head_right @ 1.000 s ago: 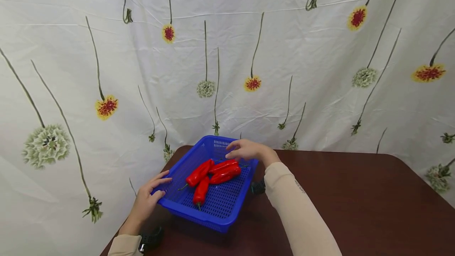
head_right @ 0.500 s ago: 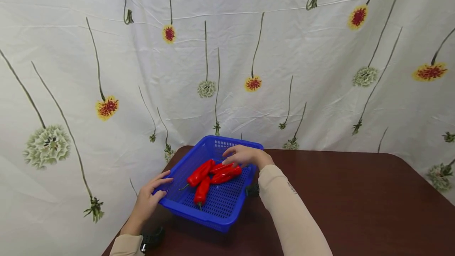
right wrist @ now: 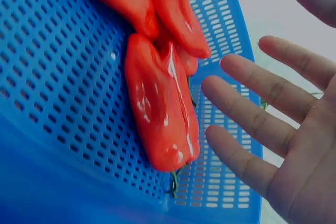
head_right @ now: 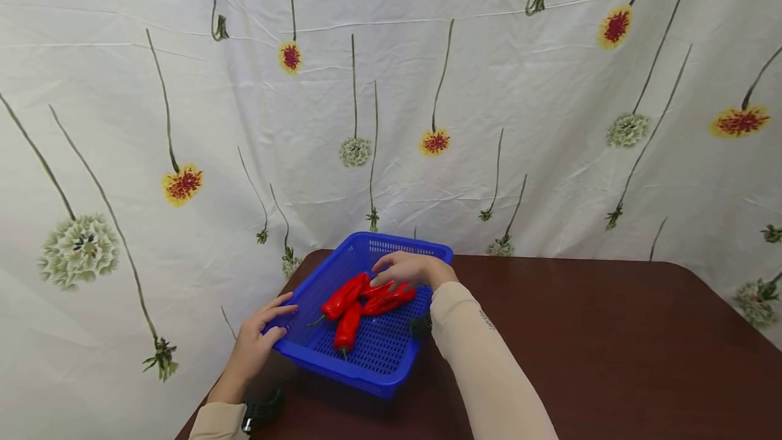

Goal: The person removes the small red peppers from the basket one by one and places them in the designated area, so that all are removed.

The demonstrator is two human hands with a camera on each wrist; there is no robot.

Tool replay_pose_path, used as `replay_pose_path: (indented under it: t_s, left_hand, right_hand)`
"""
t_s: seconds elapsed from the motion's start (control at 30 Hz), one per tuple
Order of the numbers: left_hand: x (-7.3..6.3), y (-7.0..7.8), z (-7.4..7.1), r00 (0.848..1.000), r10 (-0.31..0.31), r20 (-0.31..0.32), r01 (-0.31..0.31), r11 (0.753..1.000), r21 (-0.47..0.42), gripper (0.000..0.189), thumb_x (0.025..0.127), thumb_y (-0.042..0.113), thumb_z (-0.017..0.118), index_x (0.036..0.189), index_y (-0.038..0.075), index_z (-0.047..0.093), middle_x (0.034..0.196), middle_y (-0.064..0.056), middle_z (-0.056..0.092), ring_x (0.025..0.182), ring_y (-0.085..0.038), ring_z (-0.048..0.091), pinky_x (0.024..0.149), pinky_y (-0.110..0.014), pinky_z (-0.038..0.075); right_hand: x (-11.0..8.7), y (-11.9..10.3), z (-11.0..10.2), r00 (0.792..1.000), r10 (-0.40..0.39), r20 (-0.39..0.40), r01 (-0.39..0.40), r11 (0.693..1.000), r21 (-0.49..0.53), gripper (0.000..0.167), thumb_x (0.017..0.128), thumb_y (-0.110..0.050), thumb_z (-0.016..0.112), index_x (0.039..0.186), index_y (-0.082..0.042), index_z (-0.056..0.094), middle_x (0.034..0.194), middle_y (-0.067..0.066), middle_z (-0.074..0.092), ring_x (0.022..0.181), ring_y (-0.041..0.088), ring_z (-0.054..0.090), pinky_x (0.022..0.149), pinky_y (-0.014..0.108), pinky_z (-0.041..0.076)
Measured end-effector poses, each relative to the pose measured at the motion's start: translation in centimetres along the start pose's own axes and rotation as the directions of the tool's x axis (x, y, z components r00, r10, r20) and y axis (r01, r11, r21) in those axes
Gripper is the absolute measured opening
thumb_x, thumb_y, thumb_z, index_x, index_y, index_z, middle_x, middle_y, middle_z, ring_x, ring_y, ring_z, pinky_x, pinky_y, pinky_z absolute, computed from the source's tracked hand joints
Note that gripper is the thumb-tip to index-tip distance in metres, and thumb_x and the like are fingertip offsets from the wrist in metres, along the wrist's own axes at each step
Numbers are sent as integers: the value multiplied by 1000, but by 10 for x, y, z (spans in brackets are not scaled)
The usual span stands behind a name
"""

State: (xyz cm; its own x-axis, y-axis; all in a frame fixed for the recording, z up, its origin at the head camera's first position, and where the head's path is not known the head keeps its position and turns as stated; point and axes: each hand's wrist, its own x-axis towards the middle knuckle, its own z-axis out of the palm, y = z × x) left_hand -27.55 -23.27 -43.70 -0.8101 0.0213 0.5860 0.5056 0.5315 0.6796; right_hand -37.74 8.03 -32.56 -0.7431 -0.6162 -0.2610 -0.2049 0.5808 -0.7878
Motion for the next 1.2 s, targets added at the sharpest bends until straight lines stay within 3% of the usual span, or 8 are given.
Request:
replay_pose_path:
  t_s: [0.2, 0.73, 0.93, 1.2]
  left_hand:
    - [1, 0, 1, 1000, -7, -1, 7, 1000, -10, 39, 83, -10, 53, 116, -3, 72, 142, -17, 59, 135, -42, 51, 97, -4, 30]
    - [0, 1, -1, 999, -29, 19, 29, 1000, -7, 39, 84, -10, 54, 118, 0, 72, 143, -13, 59, 137, -38, 50, 99, -8, 32]
    - [0, 1, -1, 1000, -7, 17, 7, 1000, -9, 39, 85, -10, 54, 118, 0, 72, 143, -14, 59, 137, -38, 50, 99, -6, 30]
    - [0, 5, 0, 1000, 10, 2, -10, 1000, -8, 39, 83, -12, 54, 116, -2, 72, 141, -17, 60, 135, -42, 50, 98, -3, 29]
  right_hand:
    - [4, -1, 7, 1000, 1, 11, -1, 1000, -2, 55, 95, -30, 62, 144, -8, 52, 142, 14, 56, 128, 39, 57, 109, 56, 41]
    - [21, -1, 28, 998, 57, 4, -57, 998, 36, 62, 90, -24, 70, 146, -5, 49, 132, 13, 60, 120, 31, 61, 104, 50, 47]
    - [23, -4, 36, 997, 76, -5, -75, 992, 100, 63, 90, -22, 71, 146, -5, 49, 128, 14, 62, 122, 34, 60, 104, 52, 47]
    - [26, -5, 48, 993, 101, -54, -96, 991, 90, 60, 88, -23, 73, 142, -4, 52, 125, 15, 65, 113, 30, 65, 99, 53, 50]
